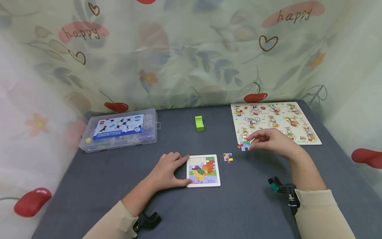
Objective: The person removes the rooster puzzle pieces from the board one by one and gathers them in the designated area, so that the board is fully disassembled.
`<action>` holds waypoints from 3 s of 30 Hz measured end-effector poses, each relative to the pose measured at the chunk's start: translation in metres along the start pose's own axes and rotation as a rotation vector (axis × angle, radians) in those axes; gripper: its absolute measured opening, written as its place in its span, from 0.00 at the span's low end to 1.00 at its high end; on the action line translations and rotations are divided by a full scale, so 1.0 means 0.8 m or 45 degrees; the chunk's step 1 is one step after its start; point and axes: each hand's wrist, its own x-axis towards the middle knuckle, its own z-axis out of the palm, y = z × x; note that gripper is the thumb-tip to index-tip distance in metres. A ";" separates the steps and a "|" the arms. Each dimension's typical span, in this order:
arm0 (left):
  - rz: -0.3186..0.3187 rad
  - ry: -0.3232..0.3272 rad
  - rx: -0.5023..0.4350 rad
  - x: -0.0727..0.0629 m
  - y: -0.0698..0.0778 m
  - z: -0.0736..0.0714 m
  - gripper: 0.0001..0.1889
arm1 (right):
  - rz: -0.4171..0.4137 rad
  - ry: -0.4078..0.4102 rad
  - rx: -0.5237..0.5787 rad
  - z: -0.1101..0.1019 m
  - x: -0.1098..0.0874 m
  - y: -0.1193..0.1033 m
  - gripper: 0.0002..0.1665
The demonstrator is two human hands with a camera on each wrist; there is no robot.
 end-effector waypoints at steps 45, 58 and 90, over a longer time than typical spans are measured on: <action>0.027 0.029 -0.006 0.000 -0.002 -0.001 0.45 | 0.076 -0.085 -0.159 0.016 0.001 -0.020 0.17; 0.024 0.018 -0.017 0.001 0.001 -0.004 0.45 | -0.111 0.010 -0.196 0.049 -0.002 -0.059 0.16; 0.026 0.020 -0.020 0.001 0.000 -0.004 0.45 | -0.123 -0.007 -0.555 0.165 0.041 -0.036 0.16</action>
